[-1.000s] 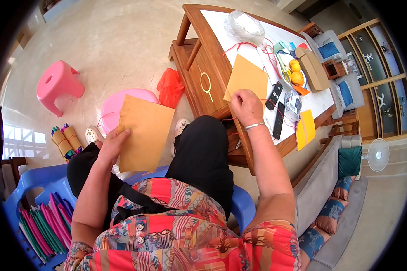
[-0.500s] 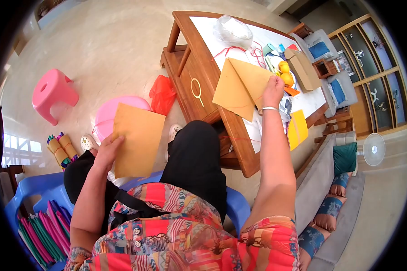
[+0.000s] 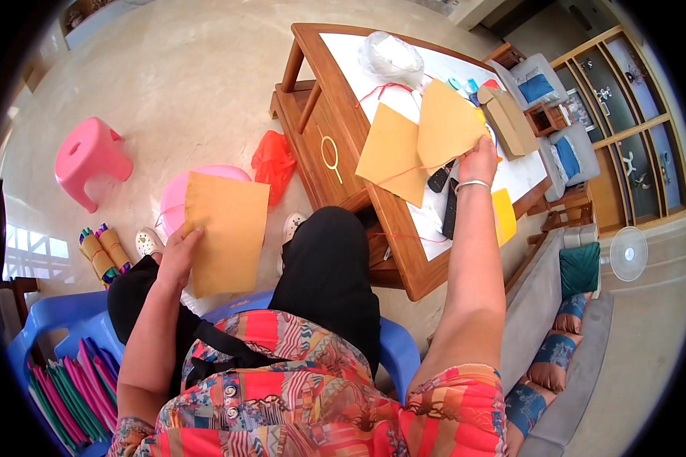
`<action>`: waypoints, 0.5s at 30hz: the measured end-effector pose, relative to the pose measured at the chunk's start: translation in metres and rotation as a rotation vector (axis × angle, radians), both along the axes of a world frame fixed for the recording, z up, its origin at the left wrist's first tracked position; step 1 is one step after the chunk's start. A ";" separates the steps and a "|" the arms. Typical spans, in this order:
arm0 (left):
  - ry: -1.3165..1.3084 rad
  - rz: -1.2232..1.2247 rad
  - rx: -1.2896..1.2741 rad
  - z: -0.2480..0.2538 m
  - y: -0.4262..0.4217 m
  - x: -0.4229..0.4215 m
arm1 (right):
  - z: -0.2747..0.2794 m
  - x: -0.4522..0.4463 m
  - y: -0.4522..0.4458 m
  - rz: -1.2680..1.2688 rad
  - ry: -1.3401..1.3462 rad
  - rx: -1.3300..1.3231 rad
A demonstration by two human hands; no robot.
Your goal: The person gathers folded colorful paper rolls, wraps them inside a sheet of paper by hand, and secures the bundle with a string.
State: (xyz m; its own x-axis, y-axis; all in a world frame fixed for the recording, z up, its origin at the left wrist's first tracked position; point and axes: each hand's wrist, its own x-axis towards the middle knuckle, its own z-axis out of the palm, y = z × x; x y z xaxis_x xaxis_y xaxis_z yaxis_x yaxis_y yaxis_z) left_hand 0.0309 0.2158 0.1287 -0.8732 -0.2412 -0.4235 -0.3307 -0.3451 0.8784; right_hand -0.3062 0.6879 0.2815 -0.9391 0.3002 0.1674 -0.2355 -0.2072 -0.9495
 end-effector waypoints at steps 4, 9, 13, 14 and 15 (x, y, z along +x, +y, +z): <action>0.004 0.068 0.040 -0.004 -0.003 -0.002 | 0.004 -0.019 0.022 0.063 0.035 -0.182; 0.010 0.135 0.110 -0.006 -0.006 -0.004 | 0.004 -0.028 0.025 -0.064 -0.001 0.141; 0.003 0.212 0.161 -0.005 -0.006 -0.004 | 0.017 -0.046 0.034 -0.135 0.208 0.095; 0.031 0.212 0.147 -0.003 -0.006 -0.005 | 0.024 -0.050 0.032 -0.128 0.243 0.075; 0.056 0.220 0.131 -0.003 -0.008 -0.005 | 0.033 -0.051 0.032 -0.005 0.264 0.026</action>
State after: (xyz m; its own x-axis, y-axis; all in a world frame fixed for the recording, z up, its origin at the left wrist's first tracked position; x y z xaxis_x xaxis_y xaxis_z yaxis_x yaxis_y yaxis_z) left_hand 0.0254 0.2083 0.1260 -0.8287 -0.3745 -0.4159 -0.1870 -0.5151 0.8365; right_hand -0.3570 0.7201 0.3142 -0.8603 0.2972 0.4141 -0.4766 -0.1812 -0.8602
